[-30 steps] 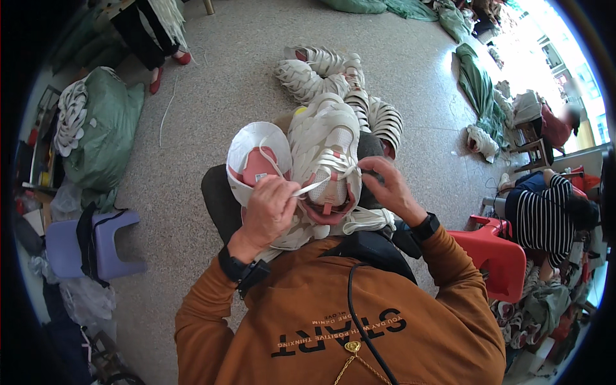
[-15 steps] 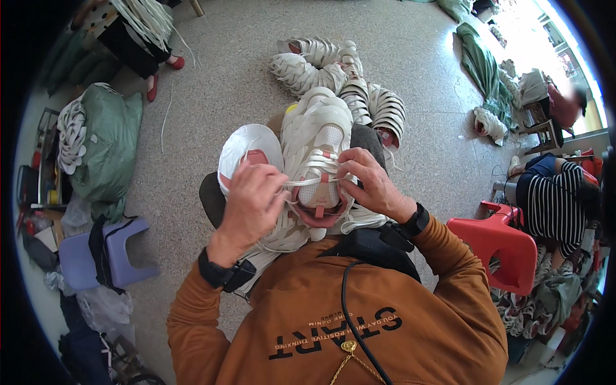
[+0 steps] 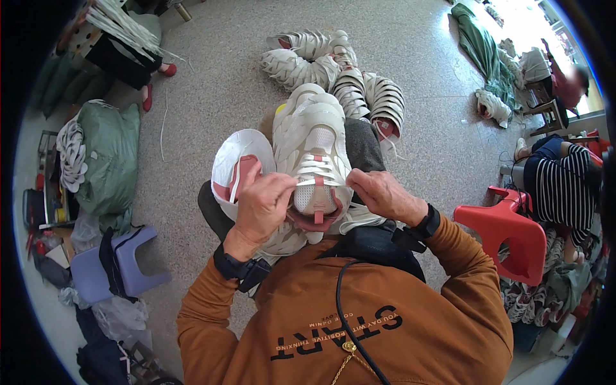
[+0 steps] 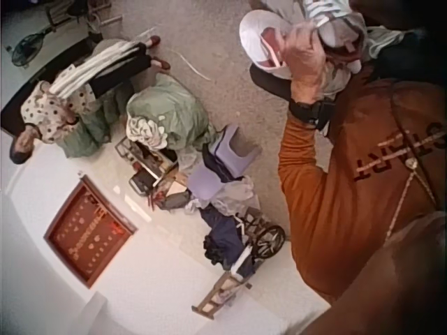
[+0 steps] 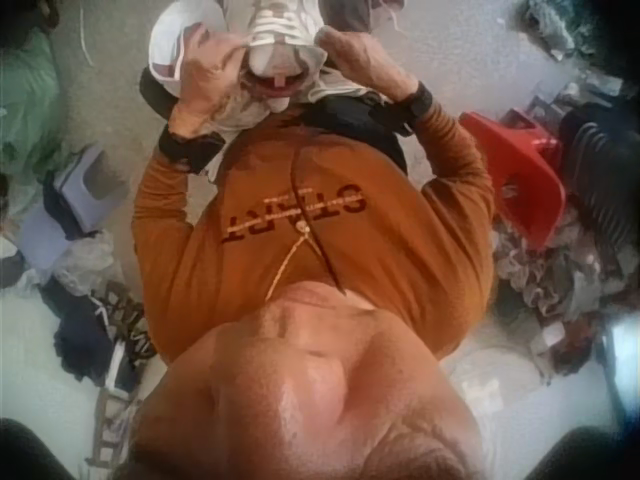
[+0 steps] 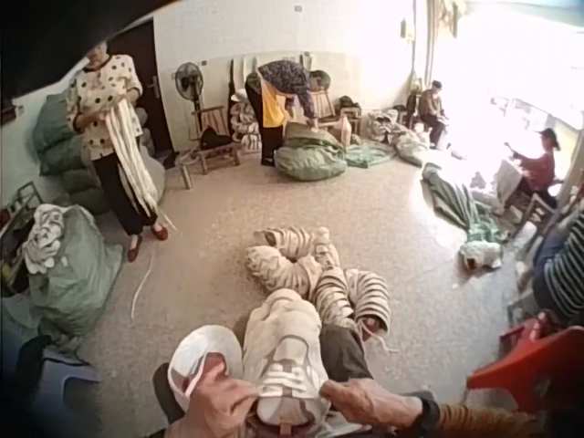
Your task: Lacing a pair of white and pink sneakers in a shoe manufacturing facility.
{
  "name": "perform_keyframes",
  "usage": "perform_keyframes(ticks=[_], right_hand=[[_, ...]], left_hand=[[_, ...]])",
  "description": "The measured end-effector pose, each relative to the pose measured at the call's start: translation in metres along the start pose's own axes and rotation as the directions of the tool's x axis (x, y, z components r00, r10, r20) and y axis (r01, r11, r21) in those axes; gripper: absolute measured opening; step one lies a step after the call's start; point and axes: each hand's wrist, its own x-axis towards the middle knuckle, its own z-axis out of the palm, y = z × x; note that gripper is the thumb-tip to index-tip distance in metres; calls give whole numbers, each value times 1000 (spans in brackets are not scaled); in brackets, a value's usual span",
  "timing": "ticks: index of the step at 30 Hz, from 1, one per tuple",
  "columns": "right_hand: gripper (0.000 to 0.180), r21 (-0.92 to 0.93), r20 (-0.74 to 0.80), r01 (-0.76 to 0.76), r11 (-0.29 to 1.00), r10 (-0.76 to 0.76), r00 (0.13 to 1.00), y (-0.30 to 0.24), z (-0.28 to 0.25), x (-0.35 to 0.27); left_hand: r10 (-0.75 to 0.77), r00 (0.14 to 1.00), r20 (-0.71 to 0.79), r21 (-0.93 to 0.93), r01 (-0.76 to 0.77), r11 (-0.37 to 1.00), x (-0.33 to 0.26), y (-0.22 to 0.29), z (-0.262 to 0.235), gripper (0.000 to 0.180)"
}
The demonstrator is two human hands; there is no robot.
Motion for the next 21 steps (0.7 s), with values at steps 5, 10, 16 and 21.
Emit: perform_keyframes(ticks=[5,10,16,21], right_hand=[[11,81,-34,-12,997,14,999,1,4,5],[10,25,8,-24,999,24,1000,13,13,-8],[18,299,74,-106,948,88,993,7,-13,-8],[32,833,5,-144,534,253,967,-17,-42,-18]], left_hand=[[-226,970,93,-170,239,956,12,-7,-8,10],[4,999,37,-14,-4,1000,-1,-31,2,10],[10,996,84,159,-23,987,2,-29,-8,19],[100,993,-59,192,-87,977,5,5,-9,25]])
